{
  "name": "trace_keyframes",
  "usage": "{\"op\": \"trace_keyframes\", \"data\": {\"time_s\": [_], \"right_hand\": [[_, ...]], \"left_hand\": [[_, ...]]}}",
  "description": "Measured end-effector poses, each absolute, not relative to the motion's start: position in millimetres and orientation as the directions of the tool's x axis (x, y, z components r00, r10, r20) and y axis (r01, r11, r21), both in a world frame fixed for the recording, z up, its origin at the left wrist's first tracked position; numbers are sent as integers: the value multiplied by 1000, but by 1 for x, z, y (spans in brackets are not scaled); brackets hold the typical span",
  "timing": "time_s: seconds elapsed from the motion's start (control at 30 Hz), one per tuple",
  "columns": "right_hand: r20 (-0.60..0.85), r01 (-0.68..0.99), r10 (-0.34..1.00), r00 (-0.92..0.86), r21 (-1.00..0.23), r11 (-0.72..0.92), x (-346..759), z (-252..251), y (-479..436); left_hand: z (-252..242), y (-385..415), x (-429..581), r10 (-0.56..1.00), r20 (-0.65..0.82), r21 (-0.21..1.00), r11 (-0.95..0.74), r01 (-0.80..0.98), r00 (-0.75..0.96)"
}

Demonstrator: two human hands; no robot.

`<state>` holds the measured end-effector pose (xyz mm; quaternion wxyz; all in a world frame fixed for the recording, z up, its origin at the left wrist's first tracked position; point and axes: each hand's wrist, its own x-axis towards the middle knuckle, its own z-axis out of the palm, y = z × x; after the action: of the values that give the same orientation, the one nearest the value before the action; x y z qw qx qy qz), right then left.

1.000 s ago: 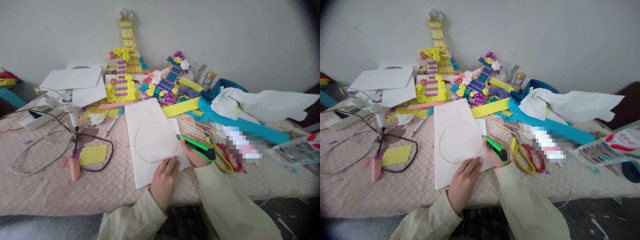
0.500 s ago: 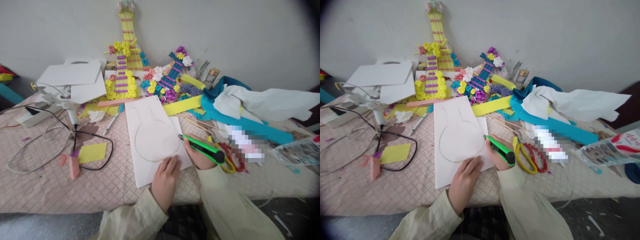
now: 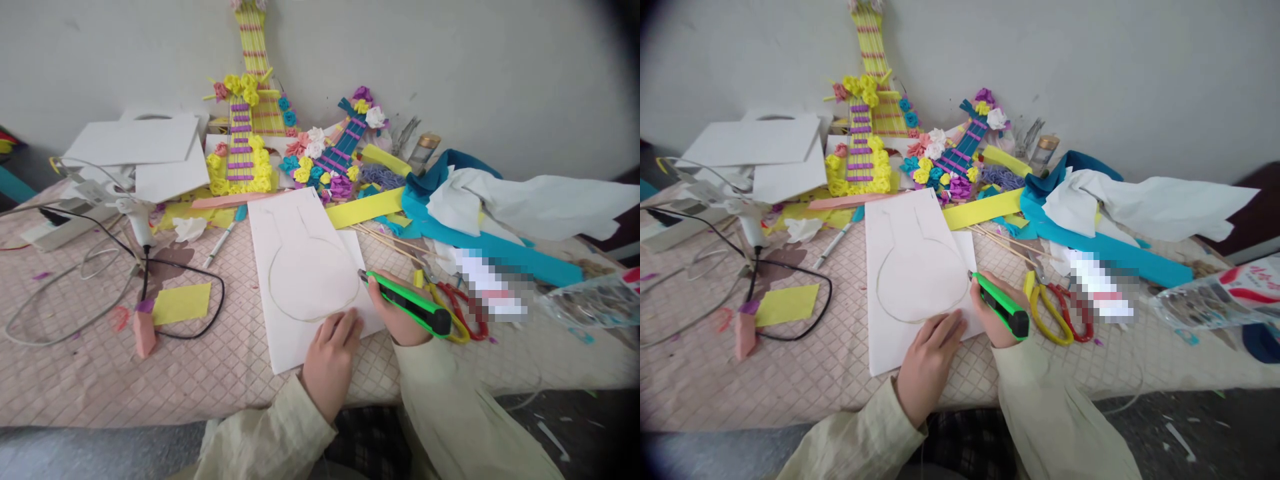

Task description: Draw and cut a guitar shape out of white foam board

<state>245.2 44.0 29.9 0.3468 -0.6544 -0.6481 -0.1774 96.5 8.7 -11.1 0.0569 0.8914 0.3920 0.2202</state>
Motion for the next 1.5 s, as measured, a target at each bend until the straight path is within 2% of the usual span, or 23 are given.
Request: {"op": "trace_keyframes", "data": {"time_s": [0.13, 0.37, 0.77, 0.97, 1.2, 1.3, 1.5], "right_hand": [[657, 975, 745, 117, -220, 40, 239, 32, 40], [641, 956, 745, 185, -292, 14, 228, 33, 34], [626, 954, 736, 259, -283, -96, 221, 33, 26], [511, 918, 793, 331, -368, -146, 218, 30, 24], [399, 839, 824, 402, -520, -157, 225, 26, 23], [442, 842, 808, 389, -526, -118, 229, 30, 26], [559, 884, 748, 358, -462, -77, 223, 33, 28]], "left_hand": [[-11, 9, 97, 727, 345, 258, -682, 685, 594], [-10, 8, 98, 719, 352, 225, -686, 692, 599], [-8, -4, 102, 674, 367, 34, -699, 714, 642], [-11, -9, 106, 713, 349, 106, -675, 730, 608], [-12, -8, 105, 706, 373, 108, -678, 727, 602], [-13, -8, 105, 708, 380, 120, -676, 727, 596], [-14, -8, 105, 709, 384, 129, -675, 726, 591]]}}
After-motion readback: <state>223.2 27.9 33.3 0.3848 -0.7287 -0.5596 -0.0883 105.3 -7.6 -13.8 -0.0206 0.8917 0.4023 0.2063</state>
